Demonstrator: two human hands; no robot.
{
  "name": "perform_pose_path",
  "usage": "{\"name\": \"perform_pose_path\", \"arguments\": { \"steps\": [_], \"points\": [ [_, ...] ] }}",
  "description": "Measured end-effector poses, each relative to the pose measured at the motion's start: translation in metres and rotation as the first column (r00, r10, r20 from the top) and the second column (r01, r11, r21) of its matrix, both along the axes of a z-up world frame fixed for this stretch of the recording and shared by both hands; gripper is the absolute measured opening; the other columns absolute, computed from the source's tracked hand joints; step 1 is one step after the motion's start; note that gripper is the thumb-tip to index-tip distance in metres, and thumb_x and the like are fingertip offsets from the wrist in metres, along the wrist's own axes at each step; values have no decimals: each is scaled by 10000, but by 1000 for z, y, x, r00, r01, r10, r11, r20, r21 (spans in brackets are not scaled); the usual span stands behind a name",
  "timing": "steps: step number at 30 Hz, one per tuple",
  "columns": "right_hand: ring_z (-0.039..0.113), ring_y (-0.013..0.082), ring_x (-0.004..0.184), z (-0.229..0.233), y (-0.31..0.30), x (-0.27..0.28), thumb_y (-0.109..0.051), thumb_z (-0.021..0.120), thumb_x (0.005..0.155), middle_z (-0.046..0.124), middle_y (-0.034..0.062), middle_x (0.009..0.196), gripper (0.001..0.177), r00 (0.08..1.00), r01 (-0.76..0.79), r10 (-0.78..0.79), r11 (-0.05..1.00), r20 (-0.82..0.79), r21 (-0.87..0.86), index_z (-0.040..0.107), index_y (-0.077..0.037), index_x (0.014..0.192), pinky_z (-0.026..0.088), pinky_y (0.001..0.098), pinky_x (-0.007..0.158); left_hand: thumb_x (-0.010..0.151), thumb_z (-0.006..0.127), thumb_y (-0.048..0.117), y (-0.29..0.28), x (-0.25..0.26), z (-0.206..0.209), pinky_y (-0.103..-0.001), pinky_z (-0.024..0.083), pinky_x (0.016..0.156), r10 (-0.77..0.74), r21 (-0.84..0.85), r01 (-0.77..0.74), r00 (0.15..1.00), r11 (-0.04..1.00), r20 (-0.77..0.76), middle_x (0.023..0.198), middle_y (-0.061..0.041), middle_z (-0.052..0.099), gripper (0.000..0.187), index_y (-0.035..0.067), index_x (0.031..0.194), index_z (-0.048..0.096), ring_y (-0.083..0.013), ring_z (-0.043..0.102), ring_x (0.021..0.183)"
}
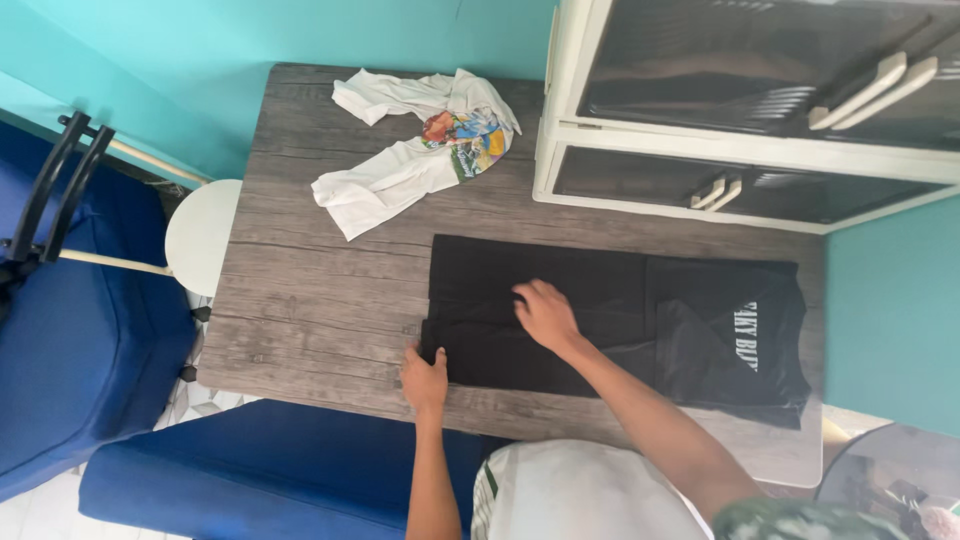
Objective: The person picks up a shirt from a table, folds it, and places it inside a storage cabinet.
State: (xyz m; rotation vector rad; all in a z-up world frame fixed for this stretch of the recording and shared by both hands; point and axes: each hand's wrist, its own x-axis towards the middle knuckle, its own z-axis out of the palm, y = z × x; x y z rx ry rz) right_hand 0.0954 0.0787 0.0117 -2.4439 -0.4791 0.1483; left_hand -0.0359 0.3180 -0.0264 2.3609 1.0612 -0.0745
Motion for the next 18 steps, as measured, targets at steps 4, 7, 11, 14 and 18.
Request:
{"name": "perform_pose_path", "arguments": {
  "steps": [4, 7, 11, 14, 18],
  "points": [
    [546, 366, 1253, -26, 81, 77, -168, 648, 918, 603, 146, 1302, 399, 982, -185, 186, 983, -30, 20, 590, -112, 1309, 466, 516, 977, 869, 767, 356, 3, 8, -20, -516, 515, 970, -67, 31, 66, 997, 997, 43, 1202, -232, 644, 506, 91, 1274, 622, -440, 610, 1141],
    [468, 403, 1346, -55, 124, 126, -162, 642, 926, 532, 188, 1433, 521, 976, -198, 195, 980, -96, -24, 500, -101, 1424, 411, 542, 1061, 892, 736, 312, 8, 12, -4, -511, 514, 974, -55, -101, 63, 996, 993, 75, 1169, -245, 684, 473, 77, 1280, 601, -442, 647, 1114],
    [459, 369, 1413, -73, 157, 155, -181, 605, 954, 521, 167, 1485, 562, 949, -210, 169, 968, -265, -138, 460, -113, 1492, 409, 528, 1133, 812, 780, 279, 6, 16, 47, -595, 440, 922, -39, -174, 24, 996, 984, -81, 1095, -197, 747, 570, 101, 1317, 584, -440, 665, 1059],
    [402, 368, 1425, -70, 169, 153, -177, 646, 916, 463, 157, 1520, 498, 944, -242, 157, 927, -289, -287, 541, -129, 1401, 338, 544, 1149, 808, 810, 302, 3, 19, 68, -544, 510, 886, -69, -190, 54, 995, 980, -74, 1073, -209, 743, 508, 69, 1224, 635, -433, 687, 1040],
    [447, 364, 1394, -59, 176, 149, -137, 636, 904, 509, 168, 1477, 414, 947, -254, 161, 906, -279, -338, 626, -143, 1318, 381, 535, 1116, 854, 760, 304, -19, 18, 98, -490, 546, 899, -109, -241, 82, 989, 967, -99, 1097, -197, 745, 406, 78, 1183, 685, -409, 697, 1060]
  ]
}}
